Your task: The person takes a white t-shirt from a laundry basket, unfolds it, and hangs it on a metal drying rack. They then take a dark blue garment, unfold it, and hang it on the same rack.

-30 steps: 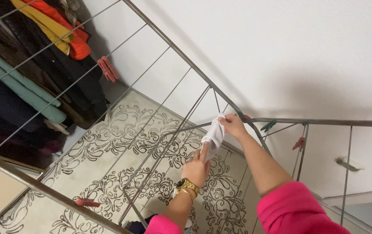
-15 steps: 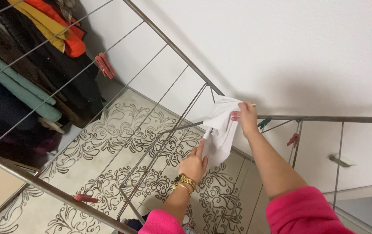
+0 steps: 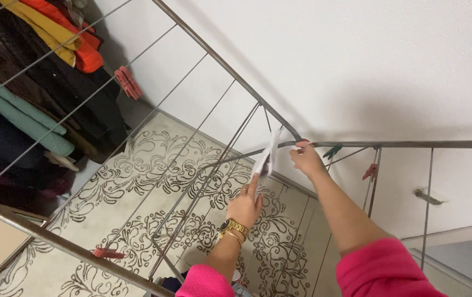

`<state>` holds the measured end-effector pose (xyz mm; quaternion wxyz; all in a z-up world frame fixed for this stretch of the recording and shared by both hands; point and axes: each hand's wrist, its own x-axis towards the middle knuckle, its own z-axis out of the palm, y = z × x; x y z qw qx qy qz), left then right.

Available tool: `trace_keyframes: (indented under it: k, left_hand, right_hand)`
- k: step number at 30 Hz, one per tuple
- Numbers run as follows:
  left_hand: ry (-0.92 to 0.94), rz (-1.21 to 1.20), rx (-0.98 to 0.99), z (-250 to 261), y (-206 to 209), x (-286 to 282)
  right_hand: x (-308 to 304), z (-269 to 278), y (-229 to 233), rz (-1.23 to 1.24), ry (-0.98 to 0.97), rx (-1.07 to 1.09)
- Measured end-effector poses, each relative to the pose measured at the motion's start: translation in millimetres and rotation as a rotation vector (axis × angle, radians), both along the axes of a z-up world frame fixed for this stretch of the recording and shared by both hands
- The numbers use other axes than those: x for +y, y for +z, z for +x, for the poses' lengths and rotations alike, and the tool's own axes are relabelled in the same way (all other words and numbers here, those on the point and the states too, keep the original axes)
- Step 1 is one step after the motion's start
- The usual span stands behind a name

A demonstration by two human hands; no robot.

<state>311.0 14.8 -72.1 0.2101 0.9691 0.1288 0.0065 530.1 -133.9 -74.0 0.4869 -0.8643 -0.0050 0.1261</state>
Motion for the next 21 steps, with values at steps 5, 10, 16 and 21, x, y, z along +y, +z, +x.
trace_keyframes:
  k: [5,10,16,21]
  left_hand:
    - [0.001,-0.008,-0.002,1,-4,-1]
    - [0.001,0.019,0.002,2,-9,1]
    - [0.000,-0.044,0.022,-4,12,-1]
    - [-0.011,-0.095,-0.010,-5,14,2]
  right_hand:
    - [28,20,-36,-0.084,0.099,-0.086]
    - [45,31,-46,-0.104,0.154,-0.125]
    - [57,16,-11,0.085,0.213,0.096]
    - [58,37,-48,0.118,0.163,0.067]
